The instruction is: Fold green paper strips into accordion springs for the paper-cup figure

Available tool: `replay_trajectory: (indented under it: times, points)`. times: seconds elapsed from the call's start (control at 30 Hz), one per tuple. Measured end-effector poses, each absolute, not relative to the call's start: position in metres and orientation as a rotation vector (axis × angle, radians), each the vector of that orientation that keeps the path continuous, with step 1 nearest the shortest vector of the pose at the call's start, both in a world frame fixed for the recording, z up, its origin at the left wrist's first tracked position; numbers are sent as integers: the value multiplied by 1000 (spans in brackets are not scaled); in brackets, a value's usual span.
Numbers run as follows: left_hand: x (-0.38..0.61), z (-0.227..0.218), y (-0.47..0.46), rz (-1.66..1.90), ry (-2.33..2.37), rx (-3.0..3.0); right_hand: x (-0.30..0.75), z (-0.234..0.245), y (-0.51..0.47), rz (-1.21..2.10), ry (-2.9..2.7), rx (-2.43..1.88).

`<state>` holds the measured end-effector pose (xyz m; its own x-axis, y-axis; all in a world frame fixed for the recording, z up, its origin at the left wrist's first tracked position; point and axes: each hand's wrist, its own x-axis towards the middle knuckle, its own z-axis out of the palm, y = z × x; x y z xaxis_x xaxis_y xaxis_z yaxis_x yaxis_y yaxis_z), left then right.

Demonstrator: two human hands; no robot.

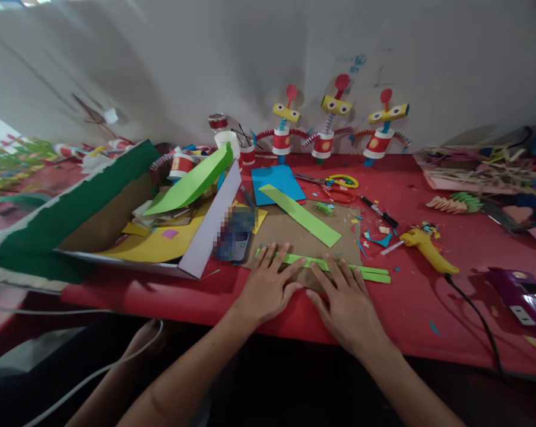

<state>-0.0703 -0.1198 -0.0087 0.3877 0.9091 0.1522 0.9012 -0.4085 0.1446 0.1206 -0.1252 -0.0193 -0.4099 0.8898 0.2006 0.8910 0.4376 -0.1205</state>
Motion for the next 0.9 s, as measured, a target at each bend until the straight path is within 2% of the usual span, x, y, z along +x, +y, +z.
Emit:
replay_trajectory:
  times: [0.6,0.9]
  points:
    - [-64,-6,-121,294,1680,2618,146,-20,-125,-20,-2500,-1493]
    - [-63,-8,-120,327,1684,2633,186,-25,-131,-75,-2435,-1621]
